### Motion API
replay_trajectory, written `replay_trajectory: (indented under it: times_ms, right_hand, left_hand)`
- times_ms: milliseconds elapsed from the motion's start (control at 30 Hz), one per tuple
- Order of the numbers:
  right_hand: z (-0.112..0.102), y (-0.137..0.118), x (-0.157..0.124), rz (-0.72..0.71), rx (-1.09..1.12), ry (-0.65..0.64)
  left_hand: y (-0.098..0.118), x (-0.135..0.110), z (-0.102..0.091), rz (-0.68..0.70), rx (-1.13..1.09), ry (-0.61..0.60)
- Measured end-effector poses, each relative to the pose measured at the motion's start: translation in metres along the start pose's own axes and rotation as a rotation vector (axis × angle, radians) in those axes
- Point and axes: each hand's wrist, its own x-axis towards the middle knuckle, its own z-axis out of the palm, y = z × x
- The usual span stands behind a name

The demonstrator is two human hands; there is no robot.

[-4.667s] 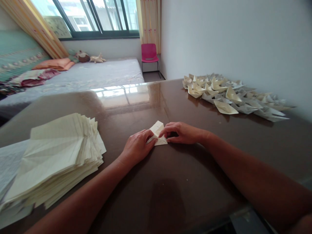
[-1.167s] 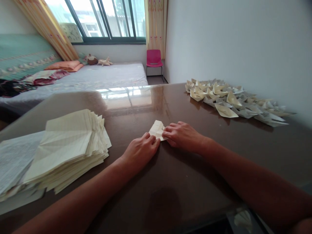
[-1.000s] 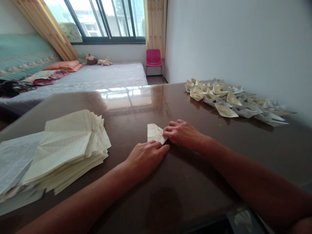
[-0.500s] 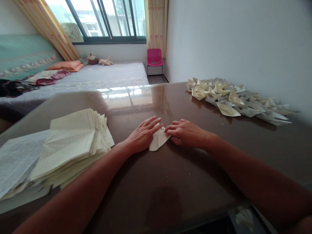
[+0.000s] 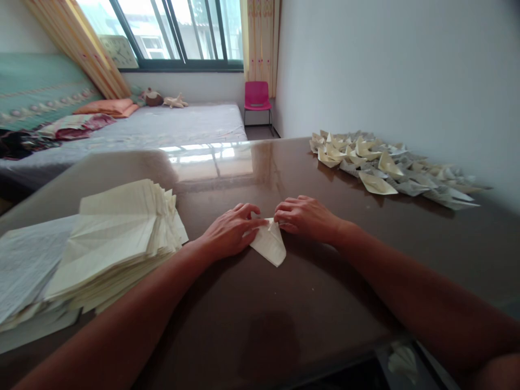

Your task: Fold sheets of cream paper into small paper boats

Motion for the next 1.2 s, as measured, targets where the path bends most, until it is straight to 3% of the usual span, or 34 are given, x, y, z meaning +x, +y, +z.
replay_trajectory:
  times_ms: [133, 300, 500, 800, 1000, 1200]
  right_hand:
    - [0.003, 0.0, 0.002, 0.063, 0.036, 0.0]
    - [-0.002, 0.0, -0.001, 0.034, 0.173, -0.03]
    - [-0.012, 0.002, -0.007, -0.045, 0.381, -0.115]
    - [-0.014, -0.003, -0.012, -0.213, 0.296, -0.177]
    - [-0.016, -0.006, -0.013, -0.216, 0.301, -0.162]
    - [-0.015, -0.011, -0.012, -0.205, 0.245, -0.147]
  left_hand:
    - [0.006, -0.004, -0.001, -0.023, 0.043, -0.016]
    - [0.023, -0.005, 0.004, -0.171, 0.152, -0.026]
    - [0.044, -0.006, 0.0, -0.291, 0.158, -0.121]
    - [0.043, -0.009, -0.016, -0.185, 0.104, -0.231]
    - [0.034, -0.01, -0.031, 0.014, 0.143, -0.309]
    - [0.042, -0.009, -0.026, 0.052, 0.208, -0.345]
